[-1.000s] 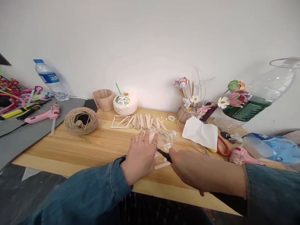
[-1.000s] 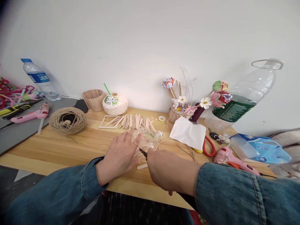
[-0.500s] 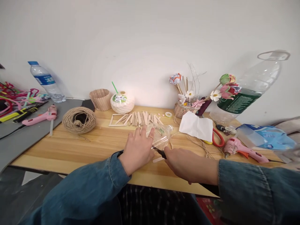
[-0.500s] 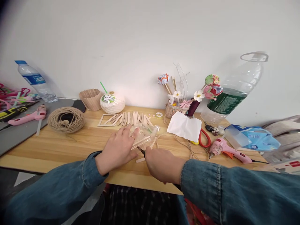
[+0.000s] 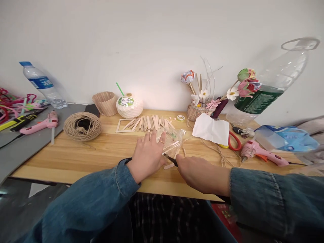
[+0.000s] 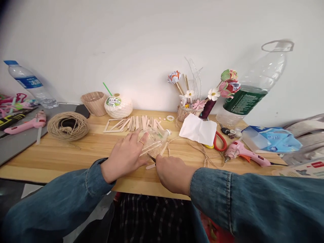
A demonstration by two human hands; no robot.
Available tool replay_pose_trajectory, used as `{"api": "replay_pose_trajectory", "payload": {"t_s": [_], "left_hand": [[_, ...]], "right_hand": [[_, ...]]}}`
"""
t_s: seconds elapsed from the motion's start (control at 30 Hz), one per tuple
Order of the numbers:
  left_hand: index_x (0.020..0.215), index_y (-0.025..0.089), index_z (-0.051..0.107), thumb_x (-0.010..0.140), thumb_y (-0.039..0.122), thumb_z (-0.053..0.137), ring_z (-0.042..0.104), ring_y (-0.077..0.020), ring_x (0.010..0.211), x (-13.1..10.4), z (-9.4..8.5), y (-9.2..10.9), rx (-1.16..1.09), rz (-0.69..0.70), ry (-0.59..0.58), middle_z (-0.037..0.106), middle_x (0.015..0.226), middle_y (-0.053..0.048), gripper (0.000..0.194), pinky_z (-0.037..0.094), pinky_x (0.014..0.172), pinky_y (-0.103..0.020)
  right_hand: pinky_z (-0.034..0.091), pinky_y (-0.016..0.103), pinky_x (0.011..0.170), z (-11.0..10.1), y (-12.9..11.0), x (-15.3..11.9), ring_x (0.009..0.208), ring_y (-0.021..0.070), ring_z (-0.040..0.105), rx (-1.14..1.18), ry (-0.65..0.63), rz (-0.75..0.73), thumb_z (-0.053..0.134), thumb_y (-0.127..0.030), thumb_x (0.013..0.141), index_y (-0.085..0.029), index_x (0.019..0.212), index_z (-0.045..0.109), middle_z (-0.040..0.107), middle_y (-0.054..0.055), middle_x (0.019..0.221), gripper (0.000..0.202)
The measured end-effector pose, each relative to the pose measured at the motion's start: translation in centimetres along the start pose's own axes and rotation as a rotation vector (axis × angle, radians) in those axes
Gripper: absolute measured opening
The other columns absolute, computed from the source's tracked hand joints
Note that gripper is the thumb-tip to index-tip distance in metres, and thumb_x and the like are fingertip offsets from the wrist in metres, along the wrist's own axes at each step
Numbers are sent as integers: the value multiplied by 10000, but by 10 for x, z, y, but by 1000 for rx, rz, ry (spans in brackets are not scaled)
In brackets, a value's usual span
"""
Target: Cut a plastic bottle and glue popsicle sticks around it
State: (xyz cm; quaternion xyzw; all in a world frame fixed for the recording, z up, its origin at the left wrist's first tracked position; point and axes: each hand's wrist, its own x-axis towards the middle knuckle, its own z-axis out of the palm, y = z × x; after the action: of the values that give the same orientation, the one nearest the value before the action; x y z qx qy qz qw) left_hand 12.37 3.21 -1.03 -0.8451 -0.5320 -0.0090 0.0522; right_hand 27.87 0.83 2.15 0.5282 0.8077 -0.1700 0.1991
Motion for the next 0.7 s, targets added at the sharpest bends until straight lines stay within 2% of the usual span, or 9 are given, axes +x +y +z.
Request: {"api": "replay_pose_trajectory", "payload": {"t_s": [0.17, 0.23, 0.3, 0.33, 0.4, 0.5, 0.57, 0.63, 0.7], "left_hand": [[1398, 133, 283, 716, 433, 650, 407, -370, 1229, 2, -2, -5, -26, 12, 11, 369, 1391, -229, 831, 414, 917, -488], [1396, 142, 289, 688, 493, 656, 430, -359, 1220, 8, -6, -18, -91, 25, 3, 406, 1375, -216, 871, 414, 925, -467], [1378, 154, 326, 655, 597, 632, 472, -338, 1194, 18, -12, -36, -226, 44, -62, 478, 1334, -180, 901, 415, 932, -430], [1358, 168, 362, 653, 627, 611, 507, -318, 1164, 24, -15, -46, -322, 64, -132, 527, 1300, -148, 878, 424, 923, -400], [1293, 209, 449, 705, 591, 583, 562, -256, 1102, 35, -20, -64, -533, 138, -261, 598, 1231, -73, 714, 446, 885, -325], [1128, 216, 586, 789, 486, 532, 614, -189, 997, 46, -25, -78, -678, 203, -338, 672, 1092, -6, 436, 460, 833, -260], [1065, 198, 615, 774, 481, 555, 607, -207, 1002, 48, -27, -77, -641, 165, -297, 680, 1055, -12, 411, 453, 852, -286], [1126, 166, 573, 767, 481, 564, 541, -264, 1110, 44, -29, -69, -561, 78, -177, 635, 1141, -66, 477, 401, 940, -365], [1221, 137, 489, 813, 449, 512, 437, -301, 1221, 37, -29, -58, -472, 7, -34, 543, 1265, -131, 514, 305, 1022, -443]], "right_hand": [[399, 298, 573, 11, 1, 0, 788, 257, 665, -8, 63, -24, 410, -59, 809, -62, 1045, 518, 682, 161, 870, 260], [398, 301, 568, 9, 2, -3, 762, 251, 669, -22, 105, -24, 374, -91, 851, -81, 1046, 520, 685, 151, 856, 244], [400, 318, 563, 0, 3, -8, 751, 270, 669, -50, 157, -14, 334, -141, 891, -94, 1053, 521, 684, 153, 845, 252], [404, 327, 567, -7, 3, -11, 761, 282, 668, -66, 182, -8, 321, -166, 903, -100, 1055, 524, 683, 157, 853, 262], [415, 334, 578, -25, 3, -16, 794, 295, 664, -88, 209, -6, 324, -208, 911, -115, 1040, 540, 681, 161, 883, 268], [421, 295, 531, -56, 0, -19, 695, 257, 674, -86, 123, -29, 395, -219, 881, -106, 969, 593, 695, 146, 806, 244], [405, 267, 461, -74, -3, -14, 524, 213, 647, -70, 9, -36, 442, -165, 836, -78, 872, 636, 687, 122, 653, 216], [399, 254, 434, -88, -5, -7, 428, 185, 605, -55, -67, -38, 474, -94, 778, -61, 730, 660, 649, 101, 518, 195], [412, 258, 452, -98, -7, 2, 419, 184, 593, -34, -55, -36, 499, -51, 729, -71, 592, 648, 607, 88, 429, 204]]}}
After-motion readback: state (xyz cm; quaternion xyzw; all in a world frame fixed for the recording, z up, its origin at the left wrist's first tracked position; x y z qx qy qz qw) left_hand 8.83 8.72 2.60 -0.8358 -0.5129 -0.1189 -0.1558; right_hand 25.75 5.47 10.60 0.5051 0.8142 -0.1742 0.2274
